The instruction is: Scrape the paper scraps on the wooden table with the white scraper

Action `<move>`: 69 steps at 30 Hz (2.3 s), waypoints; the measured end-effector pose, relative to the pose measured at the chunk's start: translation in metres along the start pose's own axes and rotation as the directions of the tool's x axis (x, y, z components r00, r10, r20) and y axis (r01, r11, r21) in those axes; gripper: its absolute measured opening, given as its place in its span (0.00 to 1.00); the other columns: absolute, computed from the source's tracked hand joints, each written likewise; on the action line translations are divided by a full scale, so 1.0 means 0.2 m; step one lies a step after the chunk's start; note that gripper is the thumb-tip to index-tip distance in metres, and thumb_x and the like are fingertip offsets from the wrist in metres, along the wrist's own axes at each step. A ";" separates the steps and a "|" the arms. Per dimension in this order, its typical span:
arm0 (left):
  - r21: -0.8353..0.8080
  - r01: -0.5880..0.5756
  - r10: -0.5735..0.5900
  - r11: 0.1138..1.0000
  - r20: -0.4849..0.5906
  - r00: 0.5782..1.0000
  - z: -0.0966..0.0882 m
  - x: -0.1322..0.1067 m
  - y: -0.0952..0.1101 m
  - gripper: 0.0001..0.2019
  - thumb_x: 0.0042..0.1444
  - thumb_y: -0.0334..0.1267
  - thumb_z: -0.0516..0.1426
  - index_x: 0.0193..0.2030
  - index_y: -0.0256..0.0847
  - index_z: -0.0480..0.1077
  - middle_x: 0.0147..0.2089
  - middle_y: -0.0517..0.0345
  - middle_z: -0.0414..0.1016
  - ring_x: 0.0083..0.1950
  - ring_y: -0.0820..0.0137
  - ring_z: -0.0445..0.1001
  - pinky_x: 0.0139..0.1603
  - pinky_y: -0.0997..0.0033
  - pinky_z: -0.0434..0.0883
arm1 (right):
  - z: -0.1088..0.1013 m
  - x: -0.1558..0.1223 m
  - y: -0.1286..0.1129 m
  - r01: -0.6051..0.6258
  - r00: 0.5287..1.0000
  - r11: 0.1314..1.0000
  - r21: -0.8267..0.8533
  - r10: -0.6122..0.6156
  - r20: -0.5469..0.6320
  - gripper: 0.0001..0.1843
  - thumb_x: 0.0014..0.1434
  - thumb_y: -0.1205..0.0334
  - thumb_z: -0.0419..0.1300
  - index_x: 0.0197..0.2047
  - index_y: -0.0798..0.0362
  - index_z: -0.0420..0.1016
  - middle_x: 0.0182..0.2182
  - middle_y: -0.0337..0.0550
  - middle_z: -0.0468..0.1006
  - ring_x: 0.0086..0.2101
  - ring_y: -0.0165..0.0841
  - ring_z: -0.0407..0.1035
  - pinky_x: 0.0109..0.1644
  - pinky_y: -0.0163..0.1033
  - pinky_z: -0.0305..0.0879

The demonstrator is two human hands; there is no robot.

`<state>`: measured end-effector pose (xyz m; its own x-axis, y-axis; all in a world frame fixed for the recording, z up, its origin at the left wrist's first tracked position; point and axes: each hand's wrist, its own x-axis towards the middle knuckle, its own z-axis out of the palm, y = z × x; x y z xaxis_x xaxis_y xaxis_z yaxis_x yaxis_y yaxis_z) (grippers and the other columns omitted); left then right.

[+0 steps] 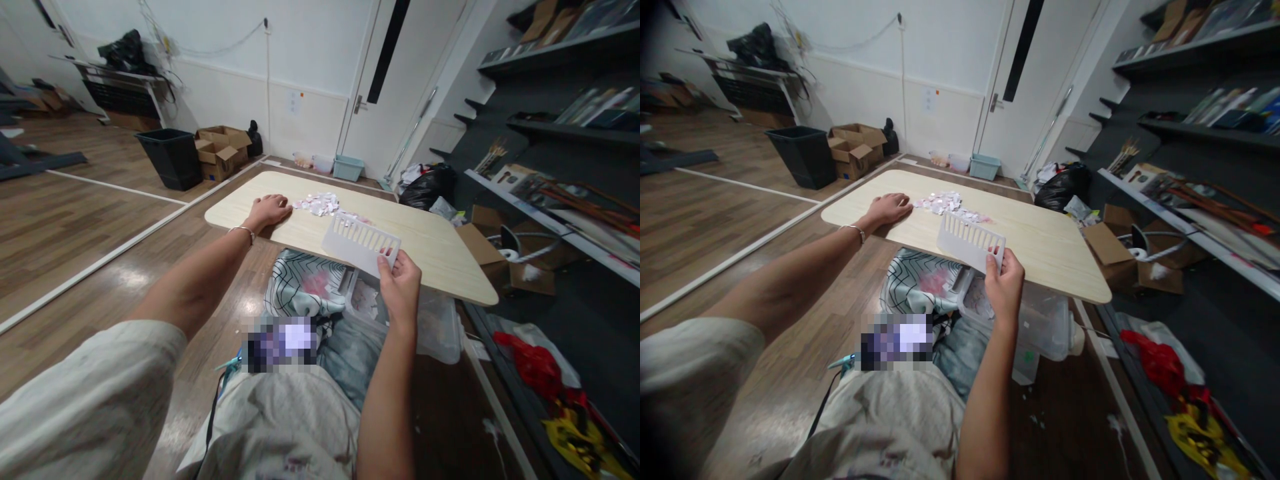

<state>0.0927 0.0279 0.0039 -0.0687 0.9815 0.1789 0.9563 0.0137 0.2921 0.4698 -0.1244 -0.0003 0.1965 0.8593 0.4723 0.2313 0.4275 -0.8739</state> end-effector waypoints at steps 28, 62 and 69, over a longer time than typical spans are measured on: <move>-0.058 -0.097 0.092 0.994 -0.083 0.992 0.04 0.03 -0.06 0.56 0.65 0.80 0.33 0.56 0.36 0.86 0.71 0.32 0.85 0.73 0.50 0.77 0.68 0.32 0.69 | -0.03 0.02 0.04 0.093 0.967 0.993 -0.073 -0.107 -0.232 0.20 0.64 0.38 0.68 0.43 0.47 0.75 0.41 0.53 0.90 0.45 0.46 0.87 0.54 0.50 0.85; 0.018 -0.055 0.055 0.998 0.009 0.998 0.03 -0.03 -0.01 0.27 0.80 0.53 0.47 0.69 0.48 0.81 0.81 0.41 0.77 0.82 0.40 0.68 0.82 0.31 0.63 | -0.70 0.06 -0.01 -0.051 0.964 0.789 -0.613 -0.122 -0.238 0.17 0.54 0.57 0.66 0.47 0.44 0.72 0.42 0.51 0.89 0.40 0.48 0.87 0.49 0.52 0.86; 0.024 -0.074 0.073 0.997 0.036 0.997 0.04 -0.02 -0.01 0.31 0.81 0.53 0.44 0.76 0.47 0.77 0.84 0.38 0.74 0.84 0.37 0.66 0.83 0.26 0.62 | -0.86 0.21 -0.26 -0.005 0.997 0.401 -0.916 0.070 0.025 0.32 0.62 0.69 0.64 0.69 0.51 0.83 0.56 0.60 0.92 0.46 0.51 0.86 0.57 0.52 0.81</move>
<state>0.0937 0.0253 -0.0044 0.0120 0.9860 0.1660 0.9653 -0.0547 0.2553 0.6305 -0.1596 0.0851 0.1879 0.8939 0.4071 0.9647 -0.0901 -0.2475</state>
